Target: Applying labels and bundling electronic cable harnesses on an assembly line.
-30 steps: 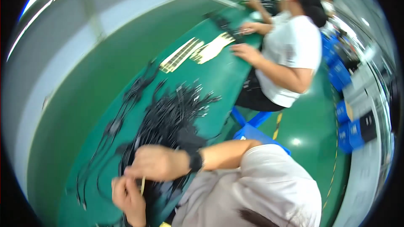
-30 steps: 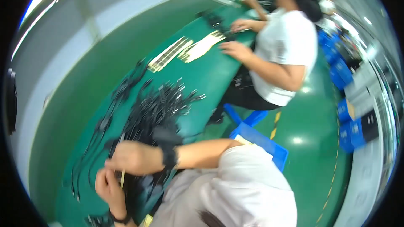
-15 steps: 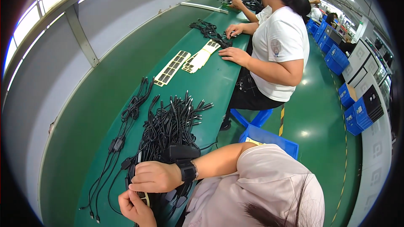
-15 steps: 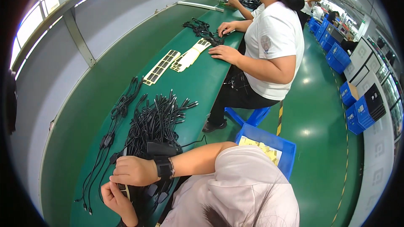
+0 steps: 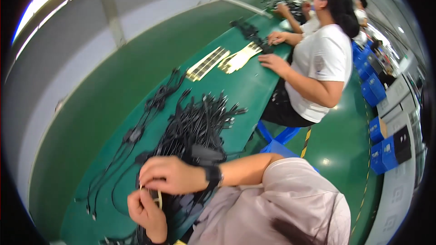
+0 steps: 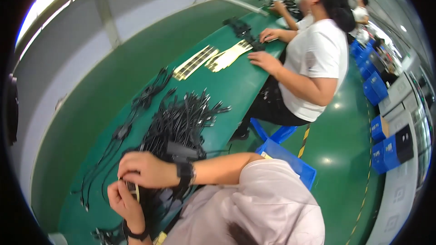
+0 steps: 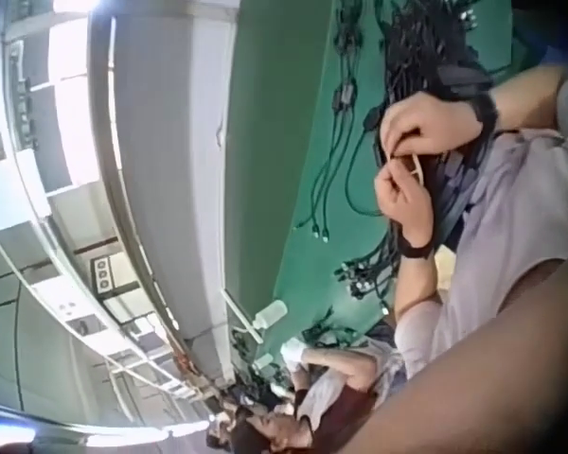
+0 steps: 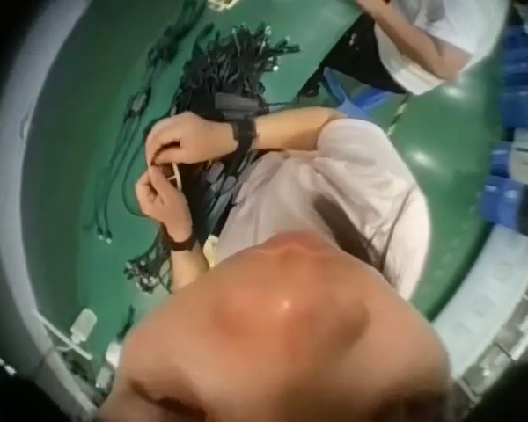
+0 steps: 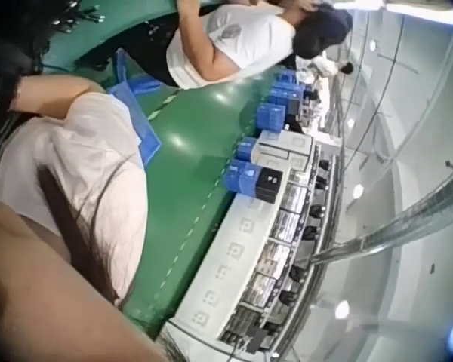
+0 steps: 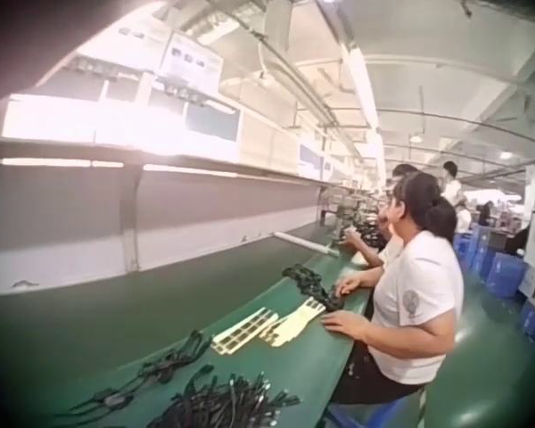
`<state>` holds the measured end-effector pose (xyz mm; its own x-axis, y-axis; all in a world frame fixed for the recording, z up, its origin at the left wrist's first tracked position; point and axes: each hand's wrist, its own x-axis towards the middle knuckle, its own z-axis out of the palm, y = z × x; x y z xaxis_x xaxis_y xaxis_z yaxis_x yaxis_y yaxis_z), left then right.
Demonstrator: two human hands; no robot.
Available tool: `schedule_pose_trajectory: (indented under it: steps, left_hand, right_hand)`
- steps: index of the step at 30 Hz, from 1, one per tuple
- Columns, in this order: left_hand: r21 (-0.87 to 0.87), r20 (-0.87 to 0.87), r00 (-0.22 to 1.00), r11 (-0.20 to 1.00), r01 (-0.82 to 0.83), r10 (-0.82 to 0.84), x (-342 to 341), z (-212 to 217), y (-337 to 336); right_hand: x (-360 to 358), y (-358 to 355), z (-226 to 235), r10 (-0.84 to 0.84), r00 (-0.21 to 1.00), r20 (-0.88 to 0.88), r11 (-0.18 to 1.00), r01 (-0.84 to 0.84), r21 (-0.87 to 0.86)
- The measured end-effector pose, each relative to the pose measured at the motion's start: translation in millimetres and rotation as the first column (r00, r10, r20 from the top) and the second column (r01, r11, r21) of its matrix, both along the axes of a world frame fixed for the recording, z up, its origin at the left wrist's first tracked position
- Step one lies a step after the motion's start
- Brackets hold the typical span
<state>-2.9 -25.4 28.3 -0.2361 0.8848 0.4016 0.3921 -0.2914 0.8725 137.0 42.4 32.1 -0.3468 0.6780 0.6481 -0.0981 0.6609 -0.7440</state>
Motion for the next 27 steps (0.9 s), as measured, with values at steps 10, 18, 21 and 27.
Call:
schedule_pose_trajectory:
  steps: [10, 18, 21, 27]
  left_hand:
    - [0.197, -0.118, 0.989, 0.974, 0.109, -0.087, 12.8, 8.0, 17.9]
    - [0.143, -0.065, 0.993, 0.984, 0.107, -0.098, 3.4, 2.1, 14.0]
    - [0.137, -0.075, 0.992, 0.984, 0.109, -0.100, 2.7, 3.5, 11.8]
    - [-0.031, 0.087, 0.995, 0.998, 0.049, -0.046, -4.1, 3.2, 21.2]
  right_hand:
    - [28.0, 20.6, 23.2, 0.324, 0.937, -0.131, 0.633, -0.318, -0.706]
    - [18.1, 17.8, 13.8, 0.268, 0.963, 0.025, 0.877, -0.233, -0.419]
    - [19.2, 16.6, 12.9, 0.267, 0.963, 0.037, 0.880, -0.228, -0.417]
    - [21.6, 13.6, 15.8, -0.150, 0.945, 0.291, 0.931, 0.036, 0.363]
